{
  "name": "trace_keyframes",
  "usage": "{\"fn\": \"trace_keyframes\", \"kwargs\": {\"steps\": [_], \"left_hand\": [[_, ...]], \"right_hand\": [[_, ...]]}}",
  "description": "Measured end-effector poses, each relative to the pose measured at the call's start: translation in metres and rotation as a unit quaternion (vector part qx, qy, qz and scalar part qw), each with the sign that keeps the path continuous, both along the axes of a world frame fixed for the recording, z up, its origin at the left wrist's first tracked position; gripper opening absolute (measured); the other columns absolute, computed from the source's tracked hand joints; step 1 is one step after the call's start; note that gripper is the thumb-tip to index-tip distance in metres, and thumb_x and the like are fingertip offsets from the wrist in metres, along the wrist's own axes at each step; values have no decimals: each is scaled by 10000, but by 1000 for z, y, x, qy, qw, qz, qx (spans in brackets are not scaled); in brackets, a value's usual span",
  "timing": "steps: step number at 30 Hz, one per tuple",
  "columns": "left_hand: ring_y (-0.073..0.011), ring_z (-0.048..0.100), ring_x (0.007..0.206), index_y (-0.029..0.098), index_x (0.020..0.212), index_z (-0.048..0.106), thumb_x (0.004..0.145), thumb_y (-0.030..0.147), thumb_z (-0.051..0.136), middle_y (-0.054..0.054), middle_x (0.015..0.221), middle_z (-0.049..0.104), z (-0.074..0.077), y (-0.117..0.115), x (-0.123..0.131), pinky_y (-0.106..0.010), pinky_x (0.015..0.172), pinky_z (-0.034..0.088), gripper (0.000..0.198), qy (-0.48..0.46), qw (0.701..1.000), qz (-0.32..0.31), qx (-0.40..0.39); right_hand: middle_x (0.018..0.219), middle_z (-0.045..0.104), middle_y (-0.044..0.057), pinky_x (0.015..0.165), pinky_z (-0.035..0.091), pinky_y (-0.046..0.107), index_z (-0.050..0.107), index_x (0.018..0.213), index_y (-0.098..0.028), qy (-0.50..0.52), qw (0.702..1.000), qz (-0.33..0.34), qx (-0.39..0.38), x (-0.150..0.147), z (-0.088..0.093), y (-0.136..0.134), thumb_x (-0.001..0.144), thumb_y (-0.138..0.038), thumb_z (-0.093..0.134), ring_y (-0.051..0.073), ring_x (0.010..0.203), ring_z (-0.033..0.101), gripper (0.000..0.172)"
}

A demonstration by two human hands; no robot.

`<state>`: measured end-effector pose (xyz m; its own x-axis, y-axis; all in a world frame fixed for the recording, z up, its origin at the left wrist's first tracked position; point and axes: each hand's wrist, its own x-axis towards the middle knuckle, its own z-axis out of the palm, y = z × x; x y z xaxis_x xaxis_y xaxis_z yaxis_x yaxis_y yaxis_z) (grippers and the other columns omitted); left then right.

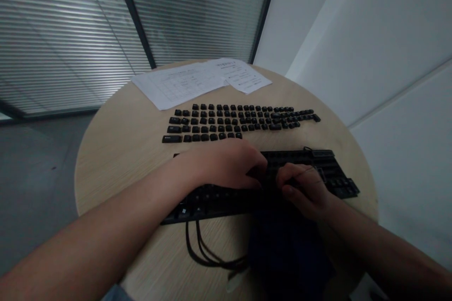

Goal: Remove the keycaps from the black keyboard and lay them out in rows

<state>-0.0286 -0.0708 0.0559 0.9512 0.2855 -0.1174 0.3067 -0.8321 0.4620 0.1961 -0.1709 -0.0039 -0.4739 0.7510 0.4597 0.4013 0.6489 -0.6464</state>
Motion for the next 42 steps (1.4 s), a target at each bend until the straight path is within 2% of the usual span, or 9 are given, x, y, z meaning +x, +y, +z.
{"fn": "trace_keyframes", "kwargs": {"steps": [4, 10, 16, 19, 25, 34, 37, 40, 42], "left_hand": [[-171, 645, 779, 250, 879, 766, 854, 247, 662, -6, 879, 745, -4, -4, 3, -294, 707, 436, 107, 23, 1000, -12, -16], [-172, 622, 701, 239, 826, 764, 838, 296, 682, -9, 799, 730, -13, -2, 7, -307, 619, 392, 100, 21, 1000, 3, -4], [-166, 610, 699, 253, 838, 775, 843, 335, 701, -3, 789, 730, -16, -1, 10, -297, 615, 373, 111, 10, 1000, 2, 8], [-172, 605, 687, 250, 845, 789, 850, 332, 697, -13, 786, 732, -13, -1, 11, -304, 627, 384, 124, 27, 1000, -4, 14], [-175, 621, 701, 261, 889, 798, 849, 352, 681, -14, 832, 747, -14, 0, 11, -304, 600, 374, 154, 25, 1000, -3, 15], [-148, 587, 663, 250, 857, 783, 845, 342, 694, -2, 799, 737, -15, 1, 11, -294, 575, 337, 129, 23, 1000, -3, 13], [-154, 600, 689, 249, 873, 788, 837, 333, 708, -1, 826, 743, -18, 2, 11, -297, 584, 348, 122, 19, 1000, -5, 13], [-161, 609, 709, 251, 870, 787, 822, 332, 729, -2, 839, 744, -19, 2, 11, -300, 599, 363, 110, 15, 1000, -1, 5], [-161, 606, 700, 250, 858, 783, 820, 323, 729, -1, 831, 741, -18, 2, 10, -303, 603, 369, 98, 14, 1000, -4, 0]], "right_hand": [[675, 580, -27, 508, 396, 251, 556, 898, -233, -10, 1000, 12, -1, -2, 4, 0, 994, -243, 559, 124, 524, 530, 97], [678, 574, -26, 518, 408, 249, 556, 902, -228, -34, 997, 8, -75, 0, 9, -1, 996, -217, 553, 126, 540, 523, 95], [710, 587, -21, 538, 427, 248, 548, 913, -233, -30, 999, 14, -33, -2, 10, -3, 978, -175, 544, 128, 566, 543, 87], [712, 582, -24, 538, 428, 242, 552, 915, -231, -22, 999, 13, -42, -1, 6, -3, 988, -197, 551, 122, 566, 547, 81], [636, 504, -46, 452, 359, 230, 569, 910, -221, -4, 987, -51, -151, 3, -1, -5, 1043, -322, 532, 111, 490, 468, 171], [636, 531, -28, 466, 381, 244, 603, 890, -212, 19, 991, -32, -125, 7, -4, -5, 1038, -381, 548, 115, 490, 478, 231], [642, 542, -23, 442, 389, 240, 596, 896, -220, 104, 985, -37, -130, 5, -4, -8, 1041, -412, 545, 118, 474, 488, 246], [675, 564, -18, 401, 366, 225, 556, 908, -235, 237, 959, -74, -137, 3, -2, -11, 1049, -453, 525, 116, 457, 488, 262], [670, 574, -19, 411, 365, 224, 557, 913, -234, 233, 958, -80, -148, 3, -2, -12, 1036, -444, 565, 115, 464, 493, 244]]}}
